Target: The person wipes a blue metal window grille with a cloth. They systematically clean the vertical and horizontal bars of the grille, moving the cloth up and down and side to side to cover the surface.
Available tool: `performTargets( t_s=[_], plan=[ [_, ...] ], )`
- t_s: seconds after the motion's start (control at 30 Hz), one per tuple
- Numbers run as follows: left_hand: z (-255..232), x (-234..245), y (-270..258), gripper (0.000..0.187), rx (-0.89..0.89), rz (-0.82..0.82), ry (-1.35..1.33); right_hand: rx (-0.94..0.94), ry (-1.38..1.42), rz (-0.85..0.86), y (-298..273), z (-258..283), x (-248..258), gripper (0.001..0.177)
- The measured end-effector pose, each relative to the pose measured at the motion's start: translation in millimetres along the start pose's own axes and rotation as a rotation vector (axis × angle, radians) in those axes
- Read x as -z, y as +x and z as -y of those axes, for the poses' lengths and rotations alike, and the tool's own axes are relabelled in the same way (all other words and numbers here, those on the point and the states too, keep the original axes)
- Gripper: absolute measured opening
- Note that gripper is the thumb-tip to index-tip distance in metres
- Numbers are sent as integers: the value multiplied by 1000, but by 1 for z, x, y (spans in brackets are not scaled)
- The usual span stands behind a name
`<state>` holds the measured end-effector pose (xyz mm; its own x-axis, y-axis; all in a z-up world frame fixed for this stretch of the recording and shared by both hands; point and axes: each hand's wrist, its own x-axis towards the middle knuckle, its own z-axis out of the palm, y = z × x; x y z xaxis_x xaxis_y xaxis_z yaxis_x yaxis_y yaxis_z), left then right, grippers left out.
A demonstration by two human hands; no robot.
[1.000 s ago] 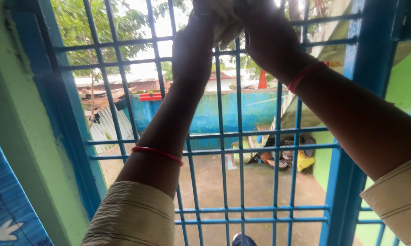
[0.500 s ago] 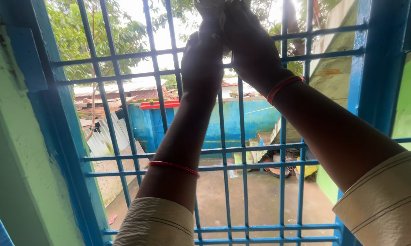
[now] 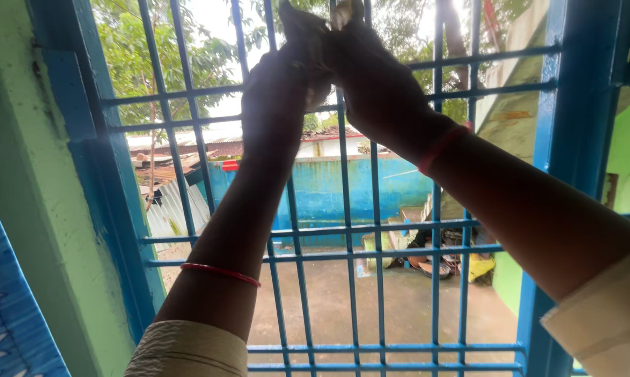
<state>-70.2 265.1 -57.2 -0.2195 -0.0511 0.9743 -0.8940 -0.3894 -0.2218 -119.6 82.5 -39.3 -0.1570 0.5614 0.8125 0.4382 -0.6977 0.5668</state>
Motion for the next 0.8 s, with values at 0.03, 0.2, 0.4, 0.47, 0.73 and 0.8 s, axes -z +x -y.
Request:
performTargets(
  t_s=[0.03,0.2,0.4,0.47,0.73,0.8],
  plan=[
    [1,2,6,24,53,-43,-95,5,69,-32,8,-1,-6,68],
    [8,14,13,42,51,-81,-25,-14,197,-121,38,7,-45,66],
    [16,16,-9,43,224,-57,-627,-37,207,-154,31,9,-67,35],
    [21,15,-12,44,212,-68,-738,-28,222,-144,26,11,-66,28],
    [33,34,-29,21,198,-55,107,-77,238,-99,21,29,-51,31],
    [35,40,-30,18,125,-13,377,17,140,-168,23,30,-50,22]
  ],
)
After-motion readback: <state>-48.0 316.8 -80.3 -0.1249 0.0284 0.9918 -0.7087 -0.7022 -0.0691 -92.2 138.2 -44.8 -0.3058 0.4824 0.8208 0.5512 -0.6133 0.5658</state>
